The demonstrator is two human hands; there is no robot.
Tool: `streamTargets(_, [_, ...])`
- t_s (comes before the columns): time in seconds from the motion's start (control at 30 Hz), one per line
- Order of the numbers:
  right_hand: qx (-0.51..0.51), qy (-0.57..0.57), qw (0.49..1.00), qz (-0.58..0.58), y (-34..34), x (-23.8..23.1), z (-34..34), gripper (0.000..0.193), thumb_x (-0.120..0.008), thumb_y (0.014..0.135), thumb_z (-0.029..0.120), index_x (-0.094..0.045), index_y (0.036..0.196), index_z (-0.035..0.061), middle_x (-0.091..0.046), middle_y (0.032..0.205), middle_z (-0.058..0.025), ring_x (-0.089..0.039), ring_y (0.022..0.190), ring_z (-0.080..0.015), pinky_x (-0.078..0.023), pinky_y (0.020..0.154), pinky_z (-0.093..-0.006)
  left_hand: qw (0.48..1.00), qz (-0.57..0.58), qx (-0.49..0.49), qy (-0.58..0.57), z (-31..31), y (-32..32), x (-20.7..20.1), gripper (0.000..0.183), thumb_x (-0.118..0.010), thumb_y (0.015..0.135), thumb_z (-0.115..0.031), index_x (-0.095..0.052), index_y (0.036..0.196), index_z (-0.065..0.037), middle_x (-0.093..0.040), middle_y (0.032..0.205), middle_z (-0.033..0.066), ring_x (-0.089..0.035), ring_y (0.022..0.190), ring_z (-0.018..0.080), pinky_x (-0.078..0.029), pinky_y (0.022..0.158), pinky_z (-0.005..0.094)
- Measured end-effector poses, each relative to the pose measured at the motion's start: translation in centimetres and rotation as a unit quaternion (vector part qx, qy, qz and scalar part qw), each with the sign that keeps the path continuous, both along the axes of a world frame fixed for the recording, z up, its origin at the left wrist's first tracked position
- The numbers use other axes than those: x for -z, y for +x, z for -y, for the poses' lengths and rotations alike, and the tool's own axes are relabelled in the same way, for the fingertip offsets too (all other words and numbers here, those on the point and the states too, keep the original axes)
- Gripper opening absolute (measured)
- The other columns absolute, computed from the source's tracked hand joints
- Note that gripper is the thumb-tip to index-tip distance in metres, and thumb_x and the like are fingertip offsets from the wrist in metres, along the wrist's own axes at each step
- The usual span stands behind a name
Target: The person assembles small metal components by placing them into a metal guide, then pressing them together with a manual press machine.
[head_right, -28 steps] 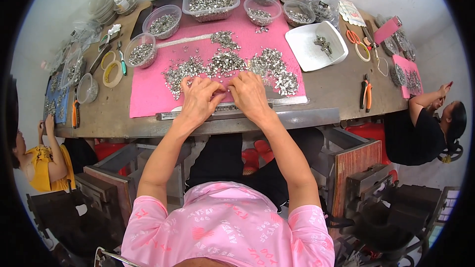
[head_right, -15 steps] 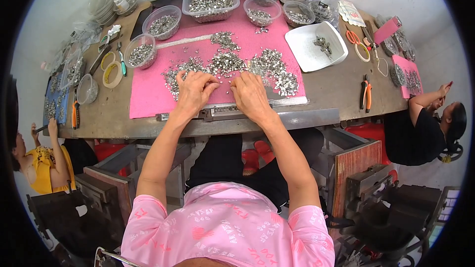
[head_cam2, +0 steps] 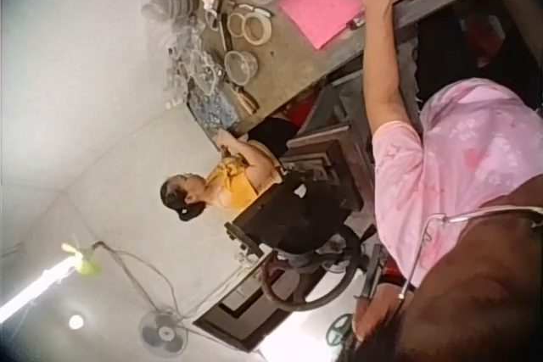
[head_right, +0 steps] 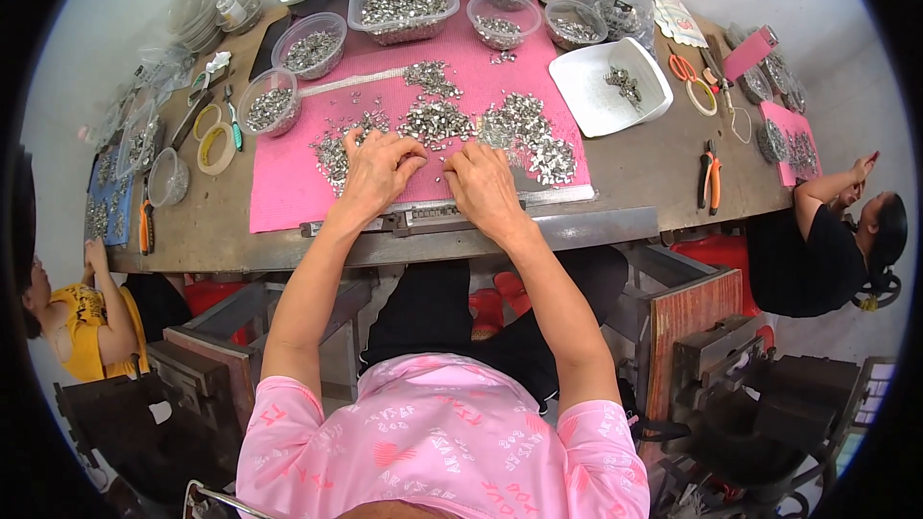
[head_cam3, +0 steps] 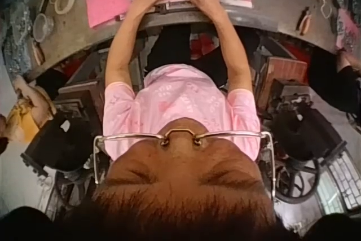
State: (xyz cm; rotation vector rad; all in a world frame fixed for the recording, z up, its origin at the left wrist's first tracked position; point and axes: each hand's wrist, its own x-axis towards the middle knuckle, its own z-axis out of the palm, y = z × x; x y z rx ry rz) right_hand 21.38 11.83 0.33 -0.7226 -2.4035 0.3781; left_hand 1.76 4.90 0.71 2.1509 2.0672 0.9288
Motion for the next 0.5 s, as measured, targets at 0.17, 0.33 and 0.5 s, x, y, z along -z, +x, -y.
streamTargets(0.17, [-0.007,0.013,1.000,-0.002,-0.1,0.0,-0.2,0.006,-0.072,0.086,0.007,-0.068,0.090,0.0037,-0.060,0.090,-0.0116,-0.060,0.088,-0.0315,-0.044,0.081,-0.0434,0.999,-0.007,0.023,0.027,0.0,0.5,-0.1,0.009,-0.074,0.090,-0.020,-0.072,0.096,-0.014,-0.063,0.084,0.0017,-0.059,0.091,0.0223,-0.029,0.108,0.0562])
streamTargets(0.33, [-0.019,-0.099,0.994,-0.038,3.4,-1.7,1.1,0.007,-0.070,0.088,0.004,-0.067,0.094,0.0019,-0.062,0.091,-0.0111,-0.060,0.088,-0.0293,-0.043,0.081,-0.0400,0.993,0.072,0.074,0.050,3.0,3.6,-1.0,0.008,-0.074,0.088,-0.017,-0.069,0.093,-0.013,-0.062,0.087,0.0021,-0.060,0.091,0.0233,-0.031,0.106,0.0571])
streamTargets(0.5, [-0.024,-0.095,0.994,-0.048,4.7,-2.0,3.4,0.011,-0.072,0.086,0.002,-0.067,0.095,0.0019,-0.064,0.094,-0.0095,-0.061,0.089,-0.0281,-0.043,0.080,-0.0389,0.992,0.088,0.073,0.056,4.4,5.6,0.0,0.012,-0.076,0.085,-0.015,-0.070,0.094,-0.010,-0.064,0.091,0.0026,-0.061,0.090,0.0216,-0.033,0.106,0.0498])
